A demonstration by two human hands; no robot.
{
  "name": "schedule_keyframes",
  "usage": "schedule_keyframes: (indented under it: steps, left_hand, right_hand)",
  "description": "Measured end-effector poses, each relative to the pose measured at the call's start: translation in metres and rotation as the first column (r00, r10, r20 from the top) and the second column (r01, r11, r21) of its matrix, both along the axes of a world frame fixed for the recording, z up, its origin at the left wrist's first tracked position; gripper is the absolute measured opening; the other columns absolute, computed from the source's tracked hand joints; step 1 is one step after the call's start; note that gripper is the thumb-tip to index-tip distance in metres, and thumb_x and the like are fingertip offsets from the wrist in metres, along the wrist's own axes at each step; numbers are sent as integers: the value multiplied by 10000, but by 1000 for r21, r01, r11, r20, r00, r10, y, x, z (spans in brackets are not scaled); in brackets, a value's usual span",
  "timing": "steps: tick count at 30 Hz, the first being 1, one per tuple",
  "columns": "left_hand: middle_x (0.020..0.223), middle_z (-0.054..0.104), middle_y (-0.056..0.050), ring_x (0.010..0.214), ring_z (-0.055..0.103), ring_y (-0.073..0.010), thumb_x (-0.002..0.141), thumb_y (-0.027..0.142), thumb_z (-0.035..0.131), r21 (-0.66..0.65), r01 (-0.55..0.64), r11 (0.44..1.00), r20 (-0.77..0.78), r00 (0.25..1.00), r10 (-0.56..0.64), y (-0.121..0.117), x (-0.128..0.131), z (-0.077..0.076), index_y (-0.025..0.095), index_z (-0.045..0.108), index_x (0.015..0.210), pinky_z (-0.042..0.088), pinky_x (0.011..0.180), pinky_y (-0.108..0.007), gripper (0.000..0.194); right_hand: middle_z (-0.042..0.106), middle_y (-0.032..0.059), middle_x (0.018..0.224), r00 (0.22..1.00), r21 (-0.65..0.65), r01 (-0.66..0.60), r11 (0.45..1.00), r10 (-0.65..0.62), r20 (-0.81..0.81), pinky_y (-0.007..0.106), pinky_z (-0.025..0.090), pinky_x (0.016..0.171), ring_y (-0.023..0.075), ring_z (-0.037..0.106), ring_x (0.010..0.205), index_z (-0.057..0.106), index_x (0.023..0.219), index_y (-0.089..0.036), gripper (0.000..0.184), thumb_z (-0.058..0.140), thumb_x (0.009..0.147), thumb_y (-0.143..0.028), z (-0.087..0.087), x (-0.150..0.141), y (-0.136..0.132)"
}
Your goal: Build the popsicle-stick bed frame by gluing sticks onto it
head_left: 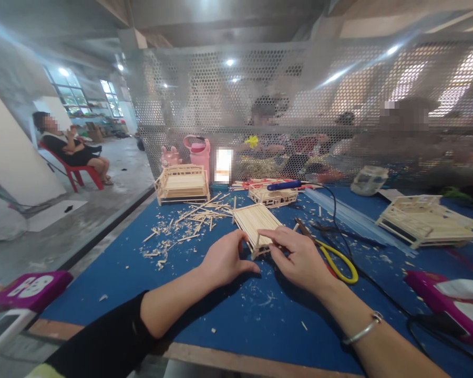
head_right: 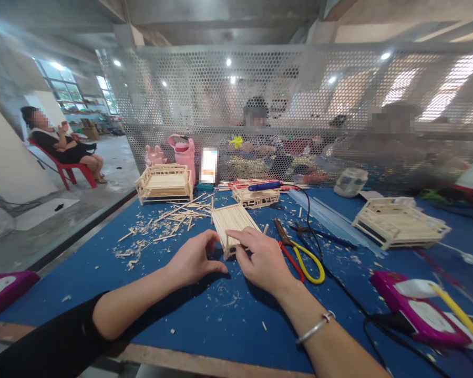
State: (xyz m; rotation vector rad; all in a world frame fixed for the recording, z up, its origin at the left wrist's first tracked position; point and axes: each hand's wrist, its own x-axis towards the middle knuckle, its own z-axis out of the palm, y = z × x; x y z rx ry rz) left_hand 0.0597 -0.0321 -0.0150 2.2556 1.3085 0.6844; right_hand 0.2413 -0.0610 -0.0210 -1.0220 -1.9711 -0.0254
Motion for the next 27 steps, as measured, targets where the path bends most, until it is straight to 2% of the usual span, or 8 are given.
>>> schedule_keyframes:
  steps: [2,4,6,8,11,17,22,27]
  left_hand:
    - [719,562,22,612,488,-139,635,363,764,-15,27,1000,167,986,-24,4,-2,7,173,556,901,354,558,-244,388]
    - [697,552,25,613,489,-127,776,293,592,-25,6,1000,383,924,4,14,-2,15,171,546,896,380,587,-241,177]
    - [665,542,26,605,489,-120,811,211,455,-39,-51,998,537,841,64,25,1,23,171,545,852,386,593,-234,106]
    - [660,544,25,594,488,-113,780,161,415,-53,-80,995,589,802,96,33,6,28,173,544,814,387,589,-227,134]
    - [685,568,17,602,504,-111,740,160,411,-71,-58,996,600,795,89,33,14,24,175,551,816,402,591,-223,160]
    - [783,644,-18,722,576,-138,735,215,481,-119,63,991,579,815,18,14,12,7,165,613,909,453,669,-248,224]
    - [779,649,-27,679,554,-137,727,265,593,-30,77,997,407,912,-58,10,9,4,157,661,905,448,641,-258,218]
    - [721,654,-21,647,536,-132,701,274,685,32,41,999,367,929,-50,12,13,0,157,679,794,445,638,-258,150]
  right_hand:
    - [639,45,745,1000,7,1,1000,-1,6,268,482,613,155,590,668,676,1041,-183,357,438,791,-92,1,0,0]
    - [639,50,740,1000,16,3,1000,-3,18,269,482,608,156,592,665,674,1043,-165,357,434,790,-91,1,0,0]
    - [639,50,736,1000,13,8,1000,-9,29,272,482,608,158,594,658,671,1046,-160,357,434,788,-92,1,-1,-1]
    - [640,46,741,999,0,13,1000,-13,33,275,484,613,159,599,661,666,1055,-170,360,439,786,-96,2,-1,-1]
    - [644,42,758,1000,-7,9,1000,-9,29,277,489,628,162,608,682,659,1062,-188,363,443,785,-97,2,-1,-2]
    - [608,14,693,999,18,38,999,-38,-3,260,485,572,143,572,599,588,1178,-189,430,442,781,-108,2,0,-2]
    - [603,18,708,994,33,101,994,-100,-32,259,475,546,142,558,581,592,1131,-179,387,448,777,-122,2,2,0]
    - [575,0,688,959,92,220,971,-198,-204,248,453,512,129,524,539,589,1056,-193,300,460,792,-135,6,6,0]
